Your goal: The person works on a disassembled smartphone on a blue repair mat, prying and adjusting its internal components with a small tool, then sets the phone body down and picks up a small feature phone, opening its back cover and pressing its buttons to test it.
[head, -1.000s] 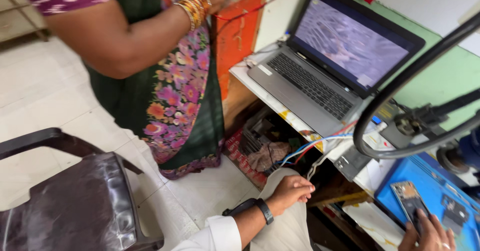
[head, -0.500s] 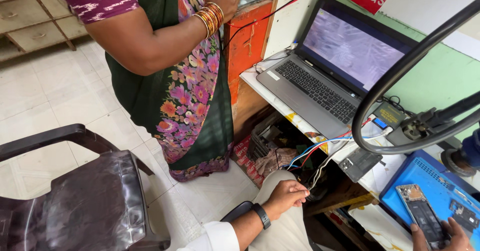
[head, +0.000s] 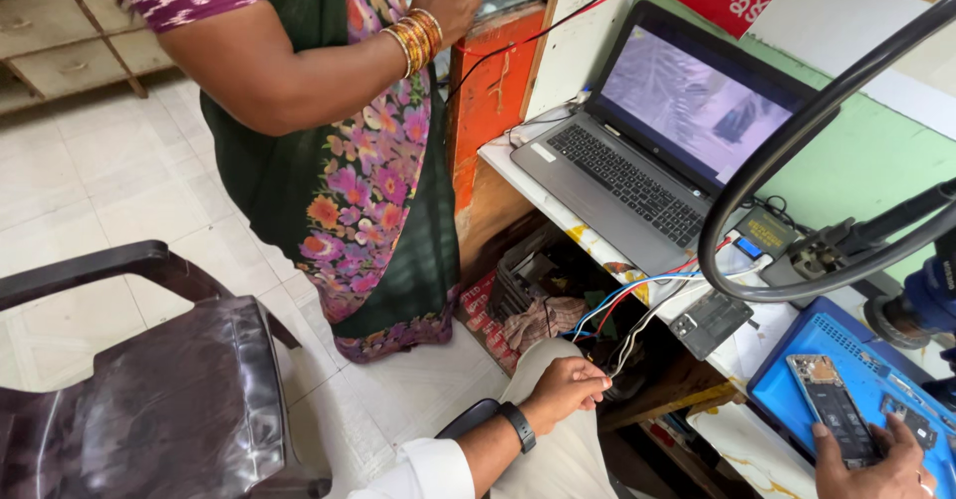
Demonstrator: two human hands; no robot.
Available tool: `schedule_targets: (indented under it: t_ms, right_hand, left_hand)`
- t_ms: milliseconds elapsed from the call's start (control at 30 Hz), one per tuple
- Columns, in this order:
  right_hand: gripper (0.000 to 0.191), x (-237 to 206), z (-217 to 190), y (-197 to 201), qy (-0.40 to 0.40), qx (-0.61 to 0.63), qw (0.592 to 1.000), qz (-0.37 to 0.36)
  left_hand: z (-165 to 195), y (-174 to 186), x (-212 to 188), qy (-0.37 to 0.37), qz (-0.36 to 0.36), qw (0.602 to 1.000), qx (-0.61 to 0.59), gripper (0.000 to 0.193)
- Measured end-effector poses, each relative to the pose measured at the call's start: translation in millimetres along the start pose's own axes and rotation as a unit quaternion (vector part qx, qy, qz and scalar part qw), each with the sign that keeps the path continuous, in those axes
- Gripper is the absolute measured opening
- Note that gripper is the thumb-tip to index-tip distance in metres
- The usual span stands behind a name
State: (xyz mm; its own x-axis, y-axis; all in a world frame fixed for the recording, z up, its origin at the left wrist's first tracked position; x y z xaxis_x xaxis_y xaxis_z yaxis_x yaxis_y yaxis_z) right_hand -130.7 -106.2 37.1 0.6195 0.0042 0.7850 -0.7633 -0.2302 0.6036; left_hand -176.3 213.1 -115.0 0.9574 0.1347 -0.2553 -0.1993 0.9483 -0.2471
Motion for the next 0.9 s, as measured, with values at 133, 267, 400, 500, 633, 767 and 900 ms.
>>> schedule_targets:
  t_ms: [133, 267, 400, 500, 633, 767, 900]
  right_hand:
    - [0.076, -2.5, 1.6, 2.1, -0.009, -0.043, 0.999, -0.013]
    - [0.076, -5.3, -5.8, 10.9, 0.051, -0.082, 0.995, 0.016]
    - [0.065, -33.8, -25.3, 28.2, 0.095, 0.015, 0.993, 0.071]
    - [0.066, -59.5, -43.5, 27.5, 0.097, 0.182, 0.974, 0.097]
    - [0.061, -89.0, -73.6, 13.3, 0.049, 0.192, 0.980, 0.008]
    - [0.055, -93.7, -108.0, 20.7, 0.020, 0.181, 0.981, -0.071]
    - [0.049, -77.6, -124.5, 50.4, 0.003, 0.172, 0.978, -0.118]
  left_hand:
    - [1.0, -3.5, 0.3, -0.002, -0.004, 1.000, 0.009, 0.023]
    - [-1.8, -4.3, 2.1, -0.001, -0.007, 1.000, -0.017, 0.019]
    - [4.2, -0.4, 5.4, -0.058, 0.013, 0.991, -0.116, 0.017]
    - [17.1, 12.7, 7.1, -0.132, 0.074, 0.970, -0.189, 0.022]
    - [68.7, 60.7, -6.0, -0.354, 0.204, 0.884, -0.225, 0.048]
    - [134.9, 115.1, -31.1, -0.456, 0.291, 0.801, -0.257, 0.067]
    - [182.7, 128.1, -43.7, -0.494, 0.218, 0.740, -0.400, 0.041]
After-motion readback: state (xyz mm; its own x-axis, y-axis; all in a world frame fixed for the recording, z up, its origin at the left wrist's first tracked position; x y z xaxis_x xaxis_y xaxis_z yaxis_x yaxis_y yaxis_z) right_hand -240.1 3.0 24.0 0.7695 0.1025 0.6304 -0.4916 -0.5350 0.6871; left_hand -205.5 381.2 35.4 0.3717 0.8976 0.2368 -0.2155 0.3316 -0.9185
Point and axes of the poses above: each hand's wrist, its own x-axis towards the middle knuckle, its own y-axis out of the back of the hand, z = x × y, the point moved 7 cm from there along x, towards the middle knuckle, and after that the axes turned 7 degrees about z, right-handed, at the moved point
